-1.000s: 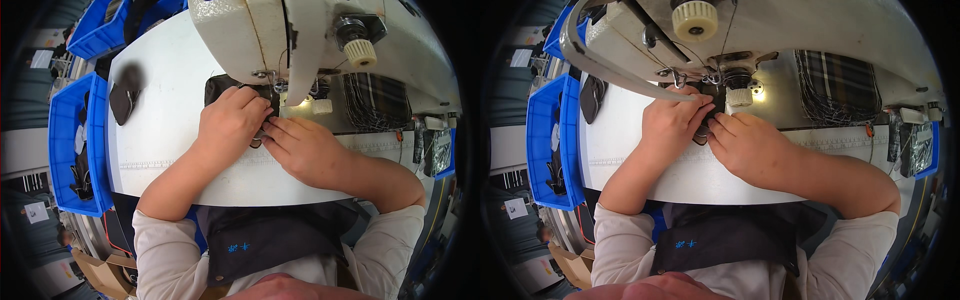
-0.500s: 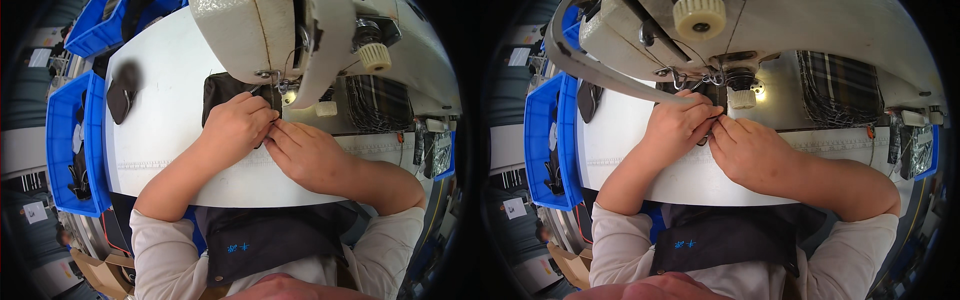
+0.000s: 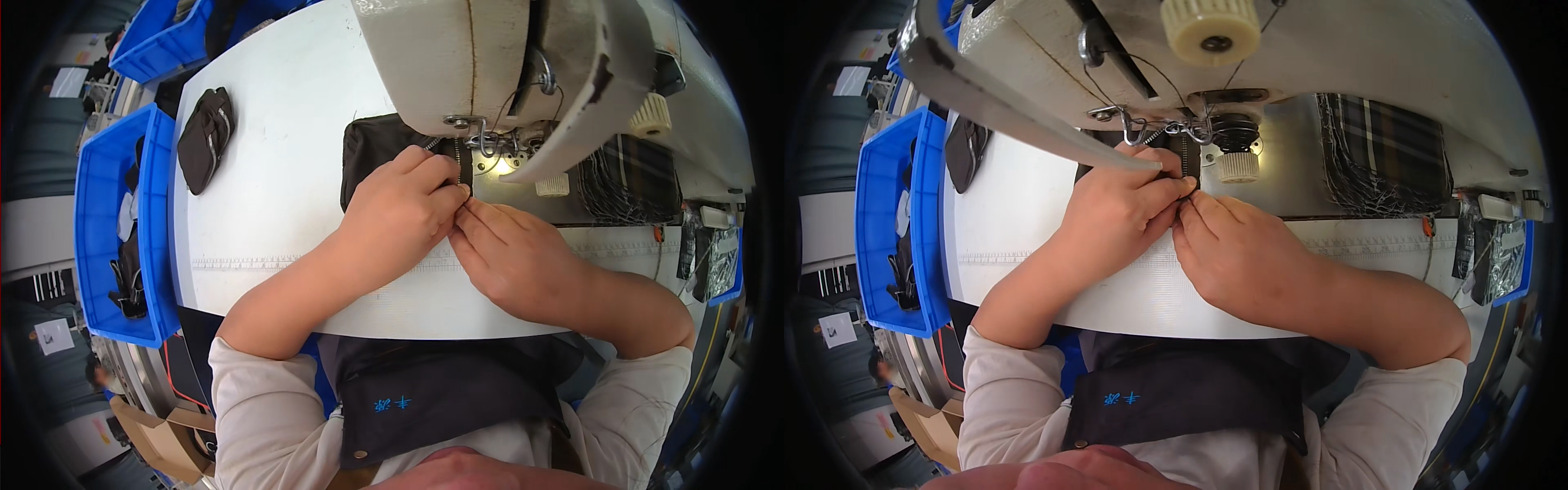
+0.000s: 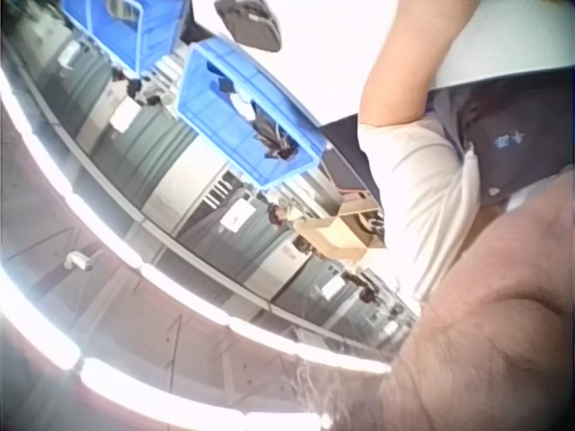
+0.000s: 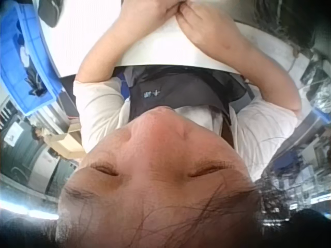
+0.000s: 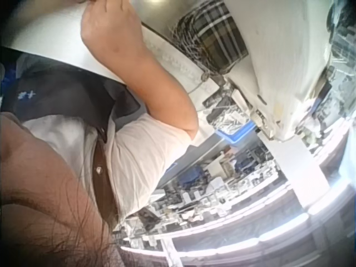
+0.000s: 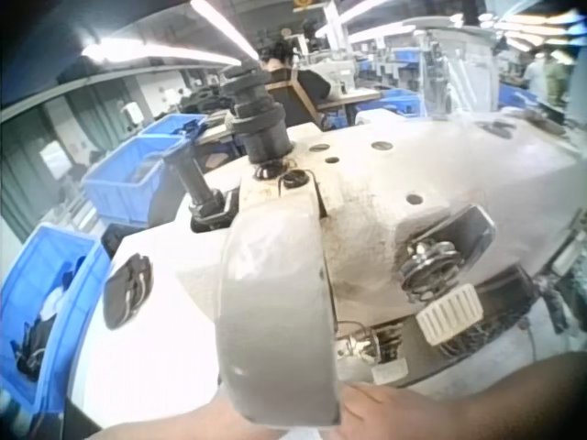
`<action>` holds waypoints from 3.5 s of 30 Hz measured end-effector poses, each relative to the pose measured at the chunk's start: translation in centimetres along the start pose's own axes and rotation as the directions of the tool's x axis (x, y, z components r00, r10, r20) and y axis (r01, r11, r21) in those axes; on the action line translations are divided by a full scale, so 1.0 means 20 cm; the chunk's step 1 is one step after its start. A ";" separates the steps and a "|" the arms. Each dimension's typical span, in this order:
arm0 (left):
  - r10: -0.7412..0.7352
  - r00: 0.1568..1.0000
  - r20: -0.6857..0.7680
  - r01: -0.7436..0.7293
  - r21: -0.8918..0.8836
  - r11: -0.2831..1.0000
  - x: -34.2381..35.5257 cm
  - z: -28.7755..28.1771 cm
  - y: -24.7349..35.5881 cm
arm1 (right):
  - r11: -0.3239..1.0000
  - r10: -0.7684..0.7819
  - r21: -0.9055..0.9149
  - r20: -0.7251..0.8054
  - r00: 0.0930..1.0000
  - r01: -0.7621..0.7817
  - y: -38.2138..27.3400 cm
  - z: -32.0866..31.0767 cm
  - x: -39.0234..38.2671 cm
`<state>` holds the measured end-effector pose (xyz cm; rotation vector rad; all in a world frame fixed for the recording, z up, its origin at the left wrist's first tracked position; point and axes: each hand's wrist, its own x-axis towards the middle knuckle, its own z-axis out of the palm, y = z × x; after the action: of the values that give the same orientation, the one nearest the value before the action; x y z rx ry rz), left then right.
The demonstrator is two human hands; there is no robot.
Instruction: The person positions a small black pouch under a sewing machine needle and sews along the zipper edge. They guide the fabric with both hands to maintain a straight stitch line while the machine operates. The person completes the seam and removes the finished pouch from the machine.
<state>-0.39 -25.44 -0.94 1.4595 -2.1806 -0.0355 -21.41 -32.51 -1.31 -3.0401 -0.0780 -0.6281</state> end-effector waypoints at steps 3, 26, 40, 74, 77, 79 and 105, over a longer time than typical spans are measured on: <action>-0.021 0.999 0.034 0.019 0.048 0.999 -0.03 0.00 0.04 | 1.000 0.012 0.016 0.007 1.000 -0.012 0.00 0.00 0.00; -0.013 0.992 -0.122 0.029 0.131 0.991 0.02 0.08 -0.06 | 0.991 0.136 0.022 -0.084 0.987 -0.134 0.08 0.06 0.04; -0.384 0.893 0.236 0.442 -0.292 0.848 0.04 -0.08 -0.11 | 0.967 0.253 0.010 -0.065 0.965 -0.253 0.12 0.06 0.00; -0.013 0.999 0.042 0.016 -0.059 0.998 0.05 -0.02 -0.13 | 0.993 0.120 -0.015 -0.071 0.990 -0.121 0.09 0.05 0.02; -0.010 0.998 0.067 0.016 -0.087 0.996 0.06 -0.03 -0.14 | 0.993 0.120 -0.011 -0.085 0.989 -0.121 0.09 0.07 0.02; -0.012 0.999 0.053 0.016 -0.089 0.996 0.05 -0.02 -0.14 | 0.993 0.120 -0.009 -0.103 0.987 -0.122 0.09 0.08 0.02; -0.010 0.997 0.081 0.012 -0.028 1.000 0.01 -0.01 -0.12 | 0.993 0.109 -0.029 -0.072 0.991 -0.111 0.07 0.07 0.03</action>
<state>1.71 -26.66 -1.45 1.4780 -2.2264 -0.1312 -20.33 -33.83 -2.33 -3.0236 0.1021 -0.7336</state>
